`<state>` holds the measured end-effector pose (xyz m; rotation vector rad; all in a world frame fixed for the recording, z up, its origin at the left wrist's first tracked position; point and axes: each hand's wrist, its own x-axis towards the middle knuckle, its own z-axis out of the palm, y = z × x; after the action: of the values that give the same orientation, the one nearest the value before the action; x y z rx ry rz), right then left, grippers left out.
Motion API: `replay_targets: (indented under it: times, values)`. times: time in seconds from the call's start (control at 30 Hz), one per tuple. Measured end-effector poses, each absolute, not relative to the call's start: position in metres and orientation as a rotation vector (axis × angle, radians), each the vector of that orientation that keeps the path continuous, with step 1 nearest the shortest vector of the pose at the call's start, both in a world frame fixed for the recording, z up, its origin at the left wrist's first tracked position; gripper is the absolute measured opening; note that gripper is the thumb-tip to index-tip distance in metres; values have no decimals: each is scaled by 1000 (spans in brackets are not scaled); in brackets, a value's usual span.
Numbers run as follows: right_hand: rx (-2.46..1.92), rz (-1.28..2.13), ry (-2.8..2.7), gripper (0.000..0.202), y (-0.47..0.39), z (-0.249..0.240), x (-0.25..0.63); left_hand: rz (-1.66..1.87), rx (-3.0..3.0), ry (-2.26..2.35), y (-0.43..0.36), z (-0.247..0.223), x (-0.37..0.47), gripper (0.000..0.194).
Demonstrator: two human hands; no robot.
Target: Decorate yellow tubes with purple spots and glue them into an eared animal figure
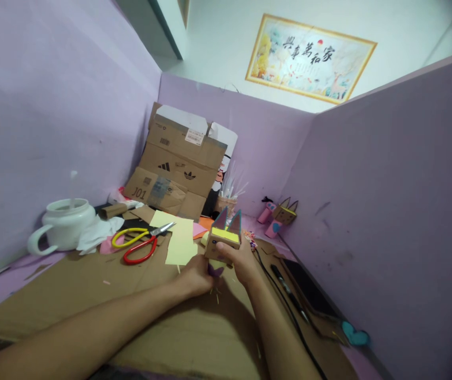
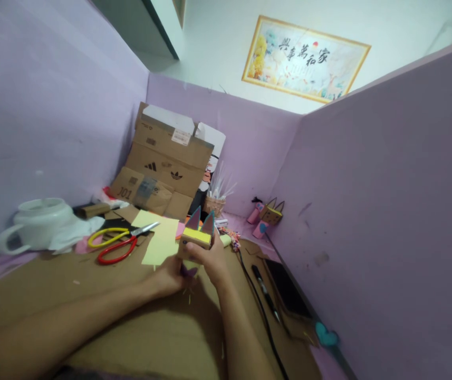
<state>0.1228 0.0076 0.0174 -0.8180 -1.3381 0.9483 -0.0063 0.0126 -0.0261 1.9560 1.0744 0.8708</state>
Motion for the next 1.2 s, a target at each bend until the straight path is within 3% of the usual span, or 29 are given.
replay_targets:
  times: [0.63,1.2]
  values:
    - [-813,963,-1363,48,7,17,123,906,1941,1083,13,-25,-5,32]
    - [-816,967,-1334,53,3,22,122,886,1952,1093,11,-25,-5,28]
